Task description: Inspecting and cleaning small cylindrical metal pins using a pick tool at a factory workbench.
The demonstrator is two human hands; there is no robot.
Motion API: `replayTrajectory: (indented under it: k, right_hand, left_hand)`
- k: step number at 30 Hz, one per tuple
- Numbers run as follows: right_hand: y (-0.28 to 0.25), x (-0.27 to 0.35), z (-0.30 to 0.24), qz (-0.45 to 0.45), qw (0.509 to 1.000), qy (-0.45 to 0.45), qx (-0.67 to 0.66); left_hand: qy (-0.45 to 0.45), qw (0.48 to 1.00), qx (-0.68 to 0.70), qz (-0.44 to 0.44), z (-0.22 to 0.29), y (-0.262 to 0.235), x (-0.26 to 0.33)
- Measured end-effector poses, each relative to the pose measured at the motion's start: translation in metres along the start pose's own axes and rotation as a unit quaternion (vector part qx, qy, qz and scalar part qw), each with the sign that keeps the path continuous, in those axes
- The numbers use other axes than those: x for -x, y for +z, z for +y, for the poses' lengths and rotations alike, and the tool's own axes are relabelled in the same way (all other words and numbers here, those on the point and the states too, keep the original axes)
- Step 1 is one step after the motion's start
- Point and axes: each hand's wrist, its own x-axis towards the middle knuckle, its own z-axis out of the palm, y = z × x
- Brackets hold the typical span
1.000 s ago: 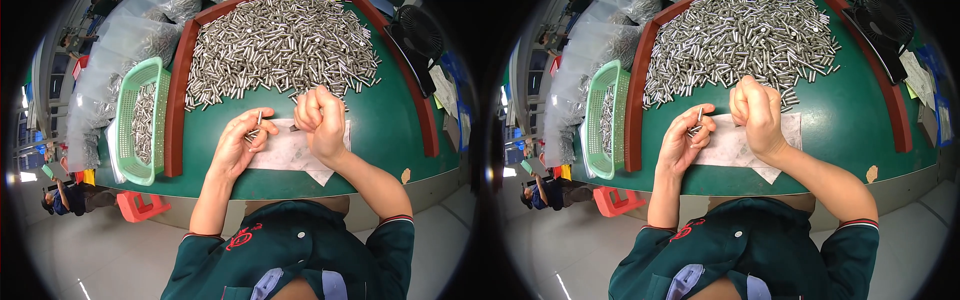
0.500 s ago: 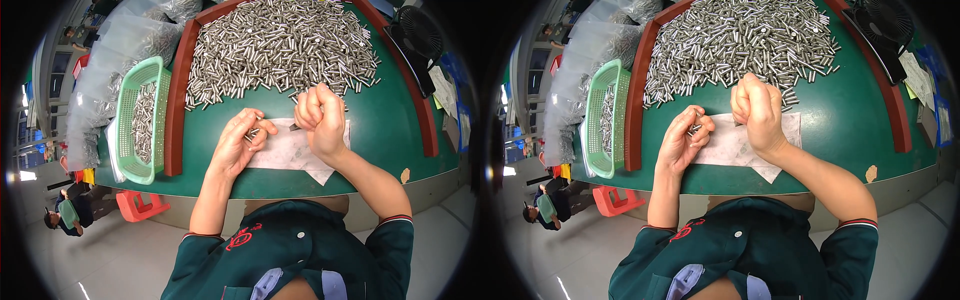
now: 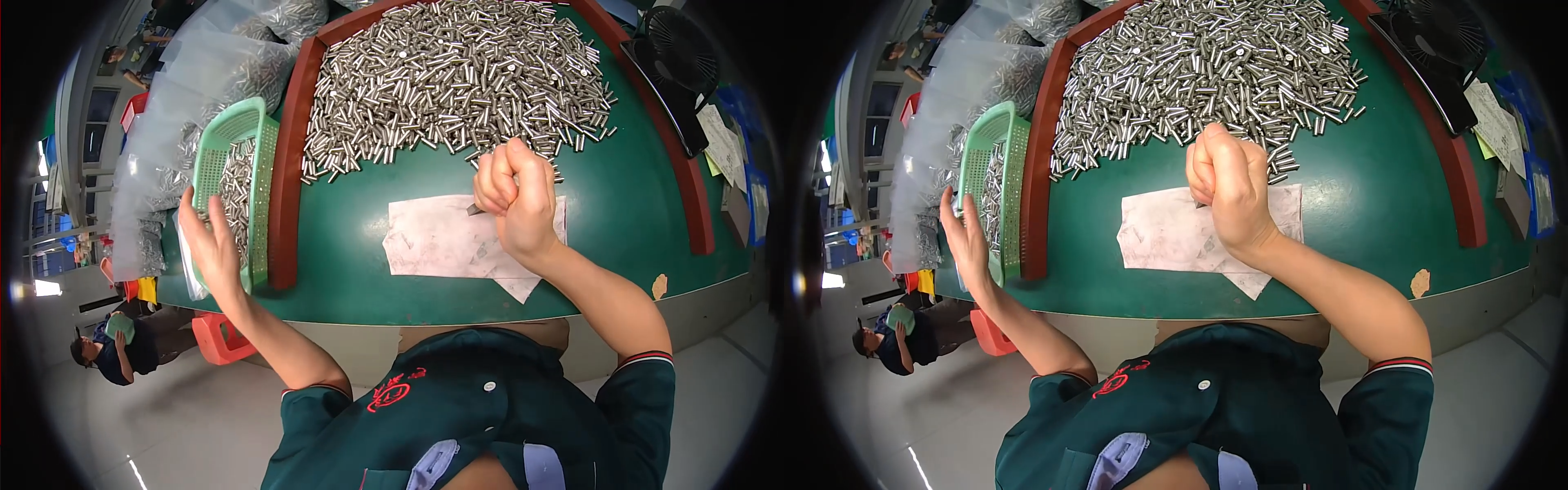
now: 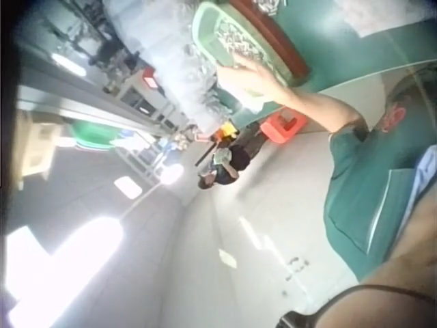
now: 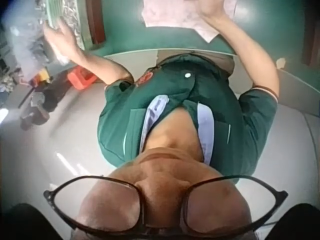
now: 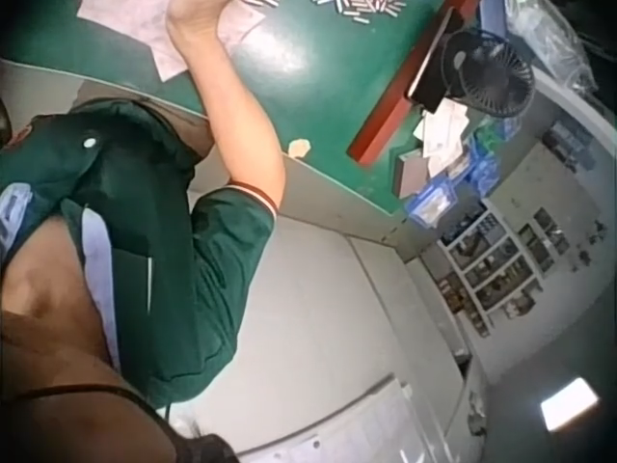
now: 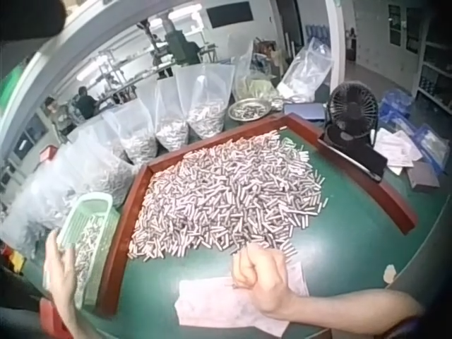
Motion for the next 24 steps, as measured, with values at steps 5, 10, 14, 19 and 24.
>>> replayTrajectory:
  k: [5, 10, 14, 19, 24]
  right_hand:
    - [-0.006, -0.002, 0.002, 0.009, 1.0, 0.003, 0.002]
    - [-0.004, -0.001, -0.002, 0.008, 1.0, 0.009, -0.008]
    - [0.0, 0.0, -0.001, 0.007, 1.0, 0.009, -0.01]
    - [0.0, 0.0, -0.004, 0.009, 1.0, 0.016, -0.02]
    - [-0.003, -0.001, -0.001, 0.023, 1.0, 0.004, -0.005]
  left_hand:
    - [0.147, 0.986, 0.071, -0.029, 0.057, 0.038, 0.015]
    - [0.331, 0.921, 0.145, -0.148, 0.113, 0.093, 0.039]
    - [0.378, 0.898, 0.121, -0.187, 0.122, 0.112, 0.035]
    - [0.388, 0.89, 0.103, -0.217, 0.126, 0.11, 0.035]
    - [0.347, 0.871, 0.179, -0.299, 0.134, 0.081, 0.06]
